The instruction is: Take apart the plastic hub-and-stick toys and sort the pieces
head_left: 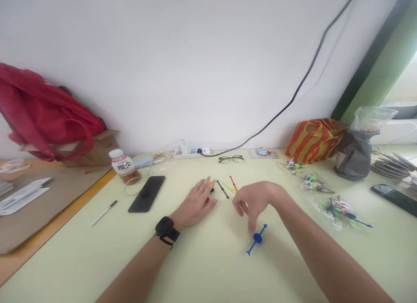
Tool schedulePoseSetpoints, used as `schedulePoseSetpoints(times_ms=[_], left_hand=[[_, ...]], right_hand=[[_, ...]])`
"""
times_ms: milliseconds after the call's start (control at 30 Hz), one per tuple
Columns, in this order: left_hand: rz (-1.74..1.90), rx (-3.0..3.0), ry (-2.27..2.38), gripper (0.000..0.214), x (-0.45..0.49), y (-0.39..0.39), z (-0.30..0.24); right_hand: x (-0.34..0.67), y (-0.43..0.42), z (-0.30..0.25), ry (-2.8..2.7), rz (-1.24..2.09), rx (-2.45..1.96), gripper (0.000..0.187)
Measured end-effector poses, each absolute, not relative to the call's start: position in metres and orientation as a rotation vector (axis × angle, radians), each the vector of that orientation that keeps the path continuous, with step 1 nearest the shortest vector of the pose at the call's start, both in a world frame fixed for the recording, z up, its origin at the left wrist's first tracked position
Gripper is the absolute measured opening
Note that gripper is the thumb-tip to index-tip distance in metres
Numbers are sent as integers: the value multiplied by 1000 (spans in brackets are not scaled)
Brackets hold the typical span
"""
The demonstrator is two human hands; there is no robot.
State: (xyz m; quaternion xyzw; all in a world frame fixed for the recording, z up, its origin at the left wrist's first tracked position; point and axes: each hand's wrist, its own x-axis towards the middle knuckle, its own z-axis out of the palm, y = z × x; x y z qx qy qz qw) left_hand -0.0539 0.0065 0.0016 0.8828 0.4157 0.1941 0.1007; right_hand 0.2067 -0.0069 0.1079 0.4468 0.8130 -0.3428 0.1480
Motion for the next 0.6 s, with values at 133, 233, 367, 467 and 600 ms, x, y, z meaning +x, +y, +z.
schedulePoseSetpoints(times_ms=[133,233,367,467,600], left_hand=[[484,2618,1179,56,-57,12,-4],[399,2631,1125,55,-65,13,4],[346,2616,1123,55,-73,11,15],[466,2591,1137,58,-74,11,19],[889,2469,1178,48,-69,9,23]], right_hand=[[197,-35,101,2282,-824,1357,35],[205,-45,89,2238,-782,1408,26],[217,-44,84,2294,-840,1347,19],[218,-35,92,2451,-942,1323,10],[207,-12,103,2697,-1362,1234,4]])
